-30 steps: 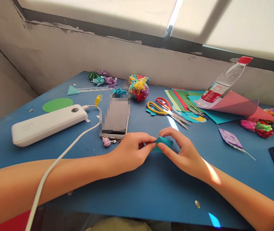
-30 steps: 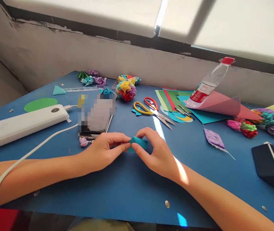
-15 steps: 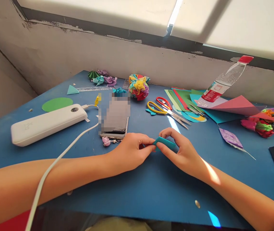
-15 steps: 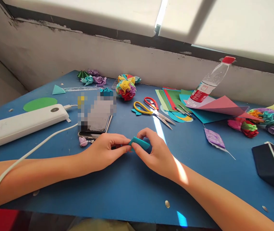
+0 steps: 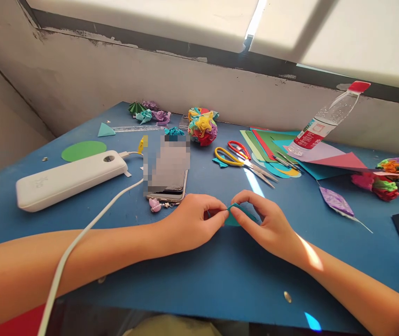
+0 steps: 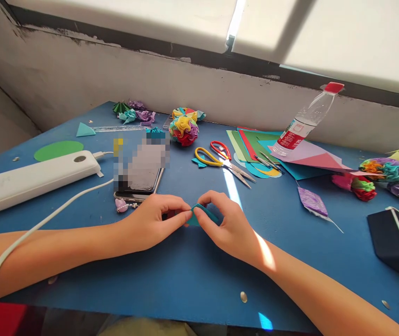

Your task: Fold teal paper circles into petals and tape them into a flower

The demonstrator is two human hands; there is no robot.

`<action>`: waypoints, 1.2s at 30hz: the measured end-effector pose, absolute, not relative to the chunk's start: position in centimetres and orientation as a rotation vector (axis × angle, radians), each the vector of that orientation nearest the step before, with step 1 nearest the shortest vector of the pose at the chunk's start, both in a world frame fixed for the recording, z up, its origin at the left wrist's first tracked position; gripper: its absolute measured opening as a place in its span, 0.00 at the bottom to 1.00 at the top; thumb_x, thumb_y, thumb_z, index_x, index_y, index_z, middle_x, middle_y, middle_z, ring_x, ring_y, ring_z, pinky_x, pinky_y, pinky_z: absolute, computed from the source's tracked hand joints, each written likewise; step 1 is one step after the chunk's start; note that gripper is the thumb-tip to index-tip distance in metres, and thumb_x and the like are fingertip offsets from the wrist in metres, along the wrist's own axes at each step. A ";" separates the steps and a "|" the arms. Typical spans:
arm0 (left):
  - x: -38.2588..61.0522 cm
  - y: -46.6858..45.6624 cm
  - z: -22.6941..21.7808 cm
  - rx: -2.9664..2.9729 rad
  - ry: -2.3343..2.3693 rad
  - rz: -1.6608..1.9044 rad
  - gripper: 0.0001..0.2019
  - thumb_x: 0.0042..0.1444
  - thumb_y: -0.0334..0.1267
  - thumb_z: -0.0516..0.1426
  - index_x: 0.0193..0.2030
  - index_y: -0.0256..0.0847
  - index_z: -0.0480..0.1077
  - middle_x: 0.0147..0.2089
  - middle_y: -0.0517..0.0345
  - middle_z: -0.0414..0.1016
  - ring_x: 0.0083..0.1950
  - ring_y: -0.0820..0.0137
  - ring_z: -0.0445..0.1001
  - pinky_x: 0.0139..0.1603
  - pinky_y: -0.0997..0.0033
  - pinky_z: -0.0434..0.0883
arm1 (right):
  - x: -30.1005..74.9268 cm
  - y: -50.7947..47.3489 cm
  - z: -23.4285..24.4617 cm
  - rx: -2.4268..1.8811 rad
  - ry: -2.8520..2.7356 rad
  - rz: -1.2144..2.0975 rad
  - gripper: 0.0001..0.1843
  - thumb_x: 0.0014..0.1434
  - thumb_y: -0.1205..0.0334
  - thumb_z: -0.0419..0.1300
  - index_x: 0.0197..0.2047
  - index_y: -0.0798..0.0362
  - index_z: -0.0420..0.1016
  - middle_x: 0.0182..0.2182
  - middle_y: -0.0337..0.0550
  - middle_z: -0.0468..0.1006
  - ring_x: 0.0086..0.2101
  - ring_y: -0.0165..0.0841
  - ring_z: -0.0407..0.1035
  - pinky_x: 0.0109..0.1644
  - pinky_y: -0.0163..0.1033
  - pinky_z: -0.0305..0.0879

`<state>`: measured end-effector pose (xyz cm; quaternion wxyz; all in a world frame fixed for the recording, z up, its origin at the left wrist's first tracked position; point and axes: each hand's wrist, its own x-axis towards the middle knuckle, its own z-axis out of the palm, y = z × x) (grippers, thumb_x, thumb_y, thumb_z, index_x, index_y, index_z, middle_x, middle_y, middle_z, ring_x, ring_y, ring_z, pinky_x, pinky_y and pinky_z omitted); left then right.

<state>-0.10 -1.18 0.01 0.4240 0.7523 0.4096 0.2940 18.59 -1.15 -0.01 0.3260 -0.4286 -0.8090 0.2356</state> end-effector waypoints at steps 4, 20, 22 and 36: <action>-0.2 -1.3 0.1 1.971 1.003 0.721 0.12 0.57 0.34 0.51 0.27 0.37 0.73 0.23 0.62 0.66 0.24 0.76 0.60 0.25 0.76 0.57 | 18.5 -1.3 0.3 -1.085 -2.108 0.741 0.07 0.62 0.60 0.52 0.35 0.53 0.68 0.29 0.40 0.72 0.31 0.29 0.66 0.35 0.34 0.65; -0.4 -0.5 0.3 2.723 1.103 0.222 0.11 0.57 0.33 0.47 0.26 0.39 0.63 0.26 0.56 0.70 0.27 0.67 0.67 0.24 0.70 0.50 | 18.5 -1.1 -0.3 -1.345 -2.199 0.682 0.10 0.59 0.57 0.55 0.29 0.53 0.70 0.17 0.32 0.60 0.21 0.25 0.54 0.23 0.31 0.51; -0.3 -0.5 0.3 2.776 1.161 0.133 0.11 0.57 0.34 0.47 0.26 0.39 0.65 0.26 0.54 0.72 0.27 0.65 0.69 0.23 0.70 0.49 | 18.6 -1.0 -0.5 -1.377 -2.247 0.556 0.07 0.58 0.59 0.56 0.32 0.52 0.70 0.18 0.32 0.60 0.21 0.25 0.55 0.24 0.31 0.51; -1.0 -0.4 1.3 2.648 1.188 0.210 0.15 0.55 0.33 0.50 0.39 0.47 0.77 0.32 0.57 0.79 0.33 0.62 0.75 0.30 0.69 0.62 | 19.0 -1.8 -0.8 -1.102 -2.476 0.157 0.15 0.57 0.70 0.51 0.42 0.54 0.76 0.24 0.39 0.70 0.25 0.30 0.62 0.29 0.35 0.55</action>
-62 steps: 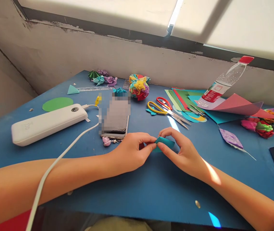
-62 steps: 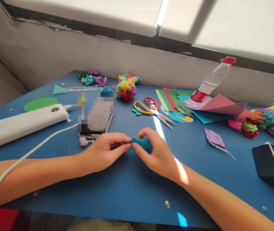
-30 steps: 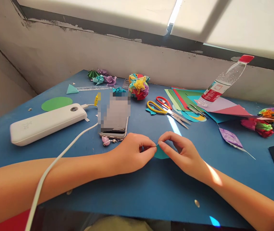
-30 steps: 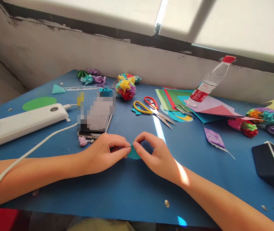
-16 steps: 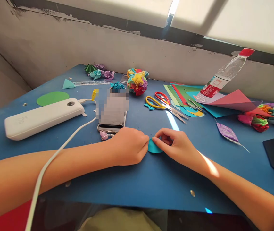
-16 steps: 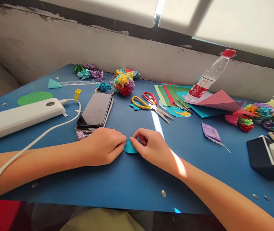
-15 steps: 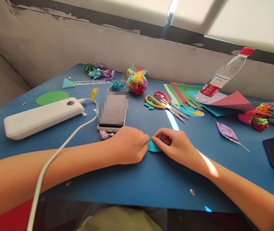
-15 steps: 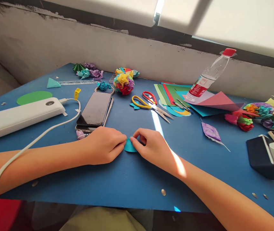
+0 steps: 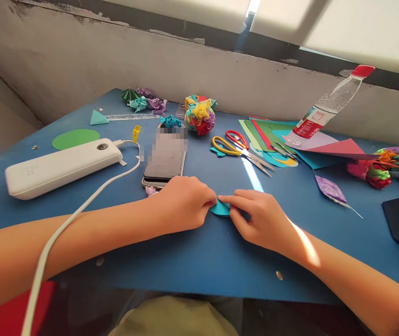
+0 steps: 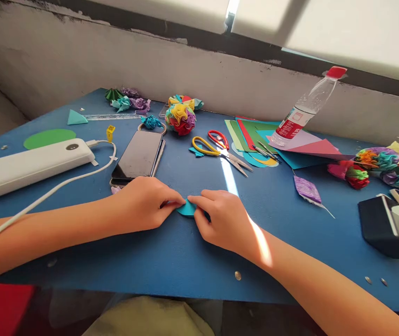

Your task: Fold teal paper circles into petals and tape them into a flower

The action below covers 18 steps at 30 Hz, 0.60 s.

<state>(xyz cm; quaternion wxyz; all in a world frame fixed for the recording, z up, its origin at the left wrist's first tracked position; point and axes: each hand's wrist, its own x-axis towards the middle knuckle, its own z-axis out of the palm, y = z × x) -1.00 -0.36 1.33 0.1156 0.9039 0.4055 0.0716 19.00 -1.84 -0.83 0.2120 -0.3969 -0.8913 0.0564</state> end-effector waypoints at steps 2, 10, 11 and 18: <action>-1.1 -0.3 2.3 2.579 1.196 0.158 0.15 0.52 0.33 0.51 0.40 0.48 0.78 0.29 0.58 0.79 0.31 0.64 0.74 0.28 0.70 0.62 | 19.1 -1.7 -0.8 -1.066 -2.466 0.121 0.16 0.56 0.70 0.50 0.42 0.56 0.77 0.23 0.40 0.67 0.25 0.30 0.60 0.29 0.36 0.54; -1.1 -0.2 4.3 2.295 1.281 0.101 0.18 0.49 0.31 0.50 0.38 0.46 0.79 0.18 0.61 0.71 0.21 0.70 0.66 0.23 0.74 0.61 | 18.5 -1.9 -0.2 -0.811 -2.603 0.009 0.15 0.58 0.69 0.47 0.39 0.60 0.75 0.24 0.42 0.64 0.27 0.32 0.56 0.34 0.41 0.52; -1.0 -0.2 4.2 2.285 1.292 0.112 0.17 0.49 0.31 0.50 0.37 0.46 0.79 0.18 0.61 0.71 0.21 0.70 0.66 0.23 0.75 0.61 | 18.4 -2.0 -0.1 -0.801 -2.607 0.011 0.14 0.59 0.69 0.47 0.38 0.61 0.74 0.24 0.42 0.64 0.27 0.31 0.56 0.34 0.41 0.52; -0.9 0.2 2.9 2.438 1.246 0.197 0.16 0.49 0.31 0.49 0.32 0.45 0.79 0.19 0.60 0.73 0.21 0.70 0.66 0.23 0.74 0.59 | 18.2 -2.2 -0.2 -0.799 -2.608 -0.078 0.14 0.60 0.67 0.48 0.39 0.62 0.74 0.25 0.42 0.66 0.27 0.32 0.57 0.37 0.42 0.53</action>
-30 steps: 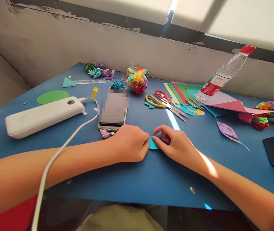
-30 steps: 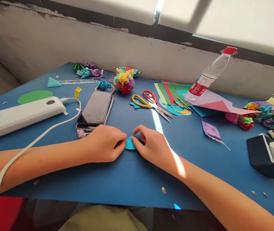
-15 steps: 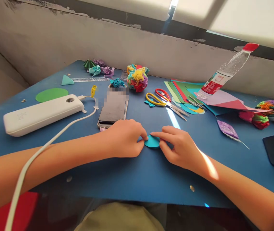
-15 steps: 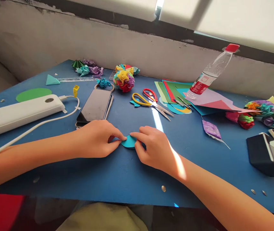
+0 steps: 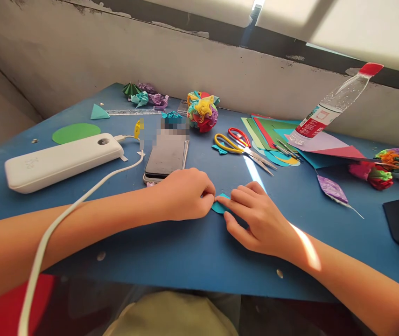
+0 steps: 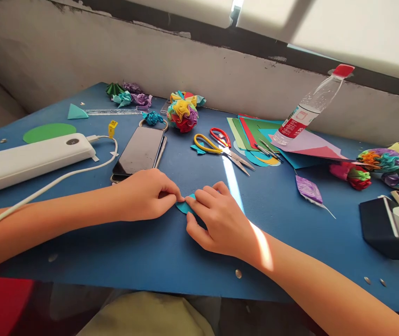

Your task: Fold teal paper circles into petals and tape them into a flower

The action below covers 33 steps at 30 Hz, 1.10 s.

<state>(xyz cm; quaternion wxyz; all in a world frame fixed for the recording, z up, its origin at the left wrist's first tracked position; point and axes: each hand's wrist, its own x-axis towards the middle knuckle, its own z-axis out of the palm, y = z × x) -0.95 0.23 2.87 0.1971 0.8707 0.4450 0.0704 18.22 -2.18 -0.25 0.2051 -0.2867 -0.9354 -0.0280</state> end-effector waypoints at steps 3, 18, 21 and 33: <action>-1.1 0.3 2.7 2.584 1.183 0.178 0.15 0.49 0.31 0.50 0.27 0.44 0.78 0.20 0.59 0.75 0.23 0.68 0.68 0.24 0.73 0.59 | 18.2 -2.1 -0.3 -0.833 -2.606 -0.100 0.15 0.61 0.67 0.47 0.40 0.61 0.74 0.25 0.42 0.66 0.28 0.32 0.57 0.37 0.42 0.52; -1.5 -0.5 3.3 2.675 1.179 0.028 0.13 0.49 0.31 0.50 0.21 0.42 0.74 0.18 0.57 0.72 0.20 0.69 0.64 0.20 0.73 0.54 | 18.1 -2.9 -0.1 -0.673 -2.755 -0.146 0.17 0.61 0.67 0.45 0.42 0.64 0.72 0.25 0.44 0.66 0.28 0.33 0.57 0.39 0.44 0.53; -1.5 -0.4 3.1 2.689 1.180 0.041 0.13 0.49 0.32 0.50 0.19 0.41 0.71 0.17 0.58 0.70 0.19 0.70 0.63 0.20 0.73 0.53 | 18.2 -2.6 0.0 -0.706 -2.718 -0.206 0.16 0.62 0.67 0.45 0.39 0.61 0.74 0.23 0.42 0.65 0.28 0.32 0.56 0.40 0.43 0.51; -1.7 -0.3 1.4 2.938 0.766 0.424 0.12 0.47 0.27 0.50 0.20 0.38 0.71 0.35 0.54 0.77 0.39 0.66 0.72 0.30 0.70 0.67 | 18.6 -1.8 -0.2 -0.837 -2.642 -0.350 0.21 0.64 0.70 0.40 0.37 0.61 0.75 0.21 0.40 0.65 0.25 0.30 0.56 0.37 0.42 0.48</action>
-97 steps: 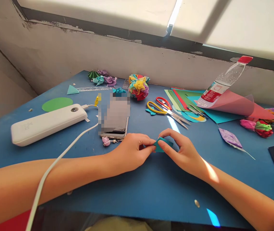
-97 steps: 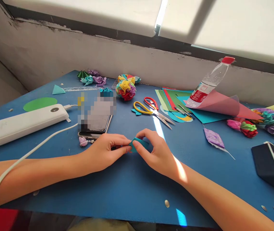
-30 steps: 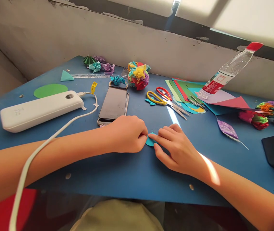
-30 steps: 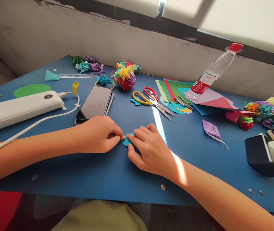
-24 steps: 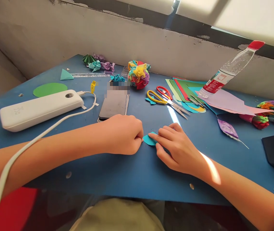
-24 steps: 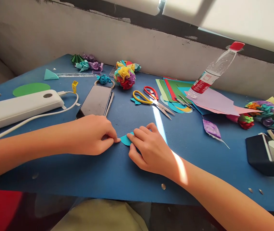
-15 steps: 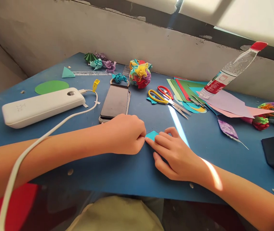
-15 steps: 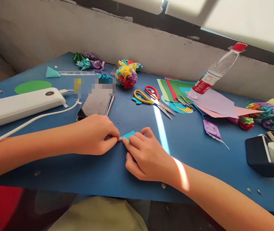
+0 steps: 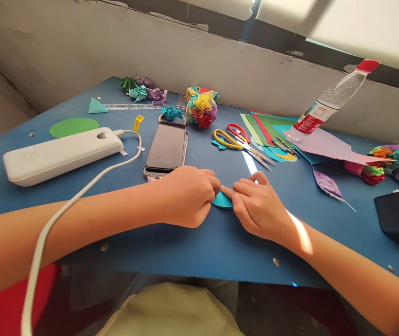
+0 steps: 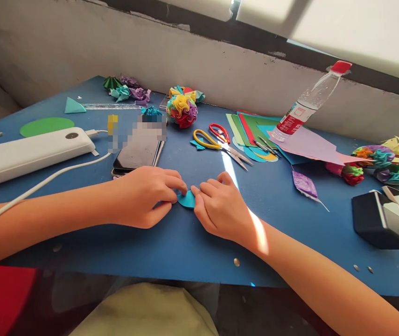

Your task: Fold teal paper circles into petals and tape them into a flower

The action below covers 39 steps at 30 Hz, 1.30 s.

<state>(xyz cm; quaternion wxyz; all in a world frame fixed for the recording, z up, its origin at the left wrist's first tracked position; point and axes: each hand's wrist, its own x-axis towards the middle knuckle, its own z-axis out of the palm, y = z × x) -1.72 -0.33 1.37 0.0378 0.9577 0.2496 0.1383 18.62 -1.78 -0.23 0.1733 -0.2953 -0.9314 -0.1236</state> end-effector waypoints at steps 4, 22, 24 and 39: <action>-1.9 -0.2 1.0 2.965 0.668 0.472 0.11 0.46 0.27 0.50 0.18 0.39 0.69 0.29 0.55 0.77 0.36 0.65 0.73 0.28 0.71 0.67 | 18.6 -1.8 -0.3 -0.738 -2.627 -0.518 0.18 0.61 0.70 0.44 0.32 0.61 0.76 0.19 0.39 0.64 0.23 0.31 0.55 0.36 0.42 0.48; -1.5 -0.7 1.2 2.987 0.626 0.368 0.11 0.52 0.29 0.50 0.35 0.38 0.73 0.31 0.53 0.74 0.36 0.64 0.71 0.31 0.69 0.67 | 18.7 -2.7 0.3 -0.480 -2.655 -0.218 0.18 0.53 0.72 0.45 0.17 0.54 0.67 0.14 0.36 0.56 0.18 0.28 0.42 0.26 0.40 0.46; -1.4 -1.1 1.0 3.076 0.604 0.319 0.11 0.54 0.30 0.49 0.38 0.36 0.73 0.34 0.50 0.73 0.36 0.63 0.70 0.31 0.66 0.67 | 19.2 -1.9 0.1 -0.486 -2.566 -0.186 0.20 0.54 0.73 0.43 0.19 0.54 0.70 0.13 0.36 0.56 0.17 0.28 0.42 0.26 0.40 0.46; -1.0 -2.1 0.6 3.131 0.635 0.363 0.16 0.55 0.29 0.48 0.46 0.33 0.73 0.40 0.43 0.77 0.45 0.59 0.72 0.44 0.60 0.71 | 20.3 -0.9 -0.9 -0.747 -2.712 -0.132 0.24 0.62 0.69 0.39 0.31 0.60 0.76 0.15 0.36 0.61 0.18 0.28 0.45 0.29 0.38 0.47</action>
